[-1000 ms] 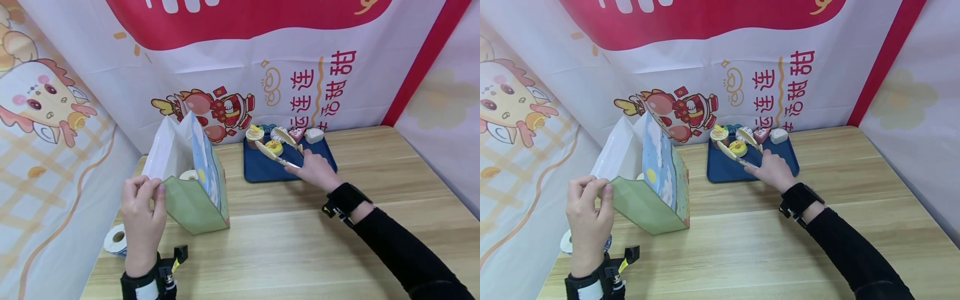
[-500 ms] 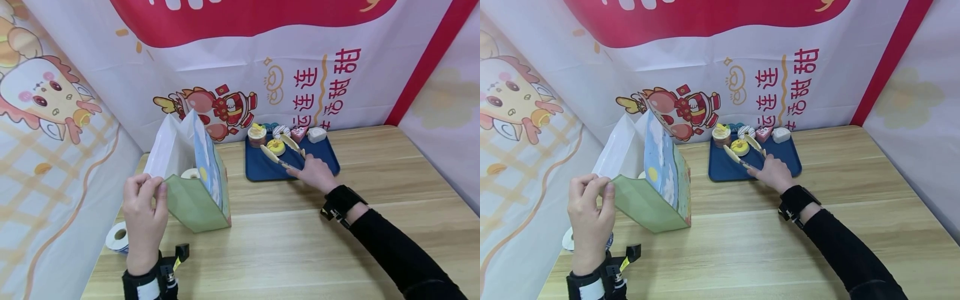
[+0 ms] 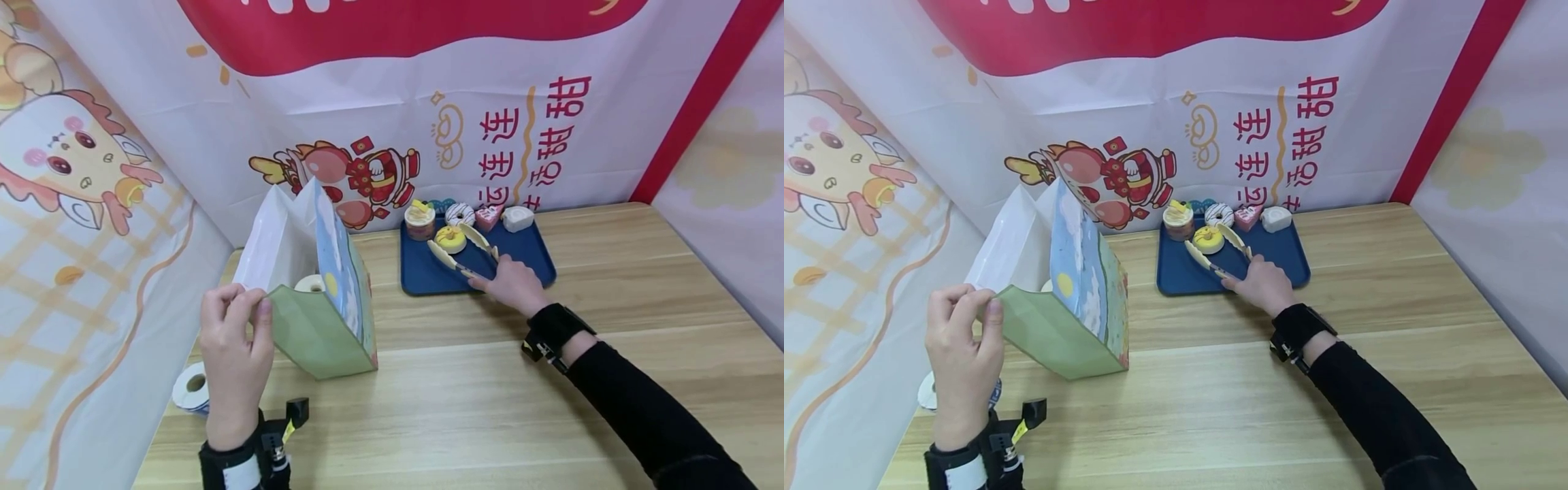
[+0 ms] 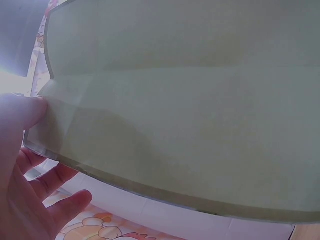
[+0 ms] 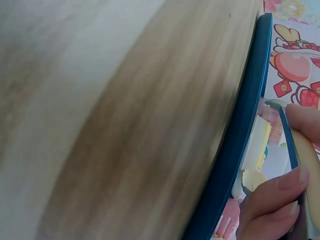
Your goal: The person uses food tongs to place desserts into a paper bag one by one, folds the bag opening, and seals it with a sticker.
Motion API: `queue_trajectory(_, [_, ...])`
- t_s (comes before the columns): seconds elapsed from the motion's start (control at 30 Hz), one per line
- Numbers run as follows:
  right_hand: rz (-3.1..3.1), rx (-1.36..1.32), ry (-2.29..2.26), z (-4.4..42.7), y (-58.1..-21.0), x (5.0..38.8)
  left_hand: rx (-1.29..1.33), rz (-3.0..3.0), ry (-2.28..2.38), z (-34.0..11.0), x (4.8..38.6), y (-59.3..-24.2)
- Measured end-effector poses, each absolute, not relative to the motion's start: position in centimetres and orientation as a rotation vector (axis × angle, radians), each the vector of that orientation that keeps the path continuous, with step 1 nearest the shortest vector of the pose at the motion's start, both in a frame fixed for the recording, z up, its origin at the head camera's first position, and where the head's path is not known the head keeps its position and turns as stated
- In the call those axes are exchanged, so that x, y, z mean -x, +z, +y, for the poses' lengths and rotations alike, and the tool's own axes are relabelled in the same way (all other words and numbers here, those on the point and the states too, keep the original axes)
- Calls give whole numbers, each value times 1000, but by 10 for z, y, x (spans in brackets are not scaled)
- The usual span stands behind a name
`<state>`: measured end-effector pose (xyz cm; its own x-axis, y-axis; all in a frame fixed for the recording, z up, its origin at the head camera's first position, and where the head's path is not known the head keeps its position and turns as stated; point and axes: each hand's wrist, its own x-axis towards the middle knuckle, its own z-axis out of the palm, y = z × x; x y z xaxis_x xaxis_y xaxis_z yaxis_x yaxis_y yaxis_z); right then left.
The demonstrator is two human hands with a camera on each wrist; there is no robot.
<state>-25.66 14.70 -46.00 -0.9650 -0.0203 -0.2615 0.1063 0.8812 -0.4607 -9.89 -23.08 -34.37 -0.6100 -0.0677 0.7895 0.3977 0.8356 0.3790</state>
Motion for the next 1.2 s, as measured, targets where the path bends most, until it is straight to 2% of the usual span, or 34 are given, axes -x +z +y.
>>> queue_trajectory(1.2, [2870, -17, -657, 152, -463, 255, 223, -2139, -681, -232, 100, -345])
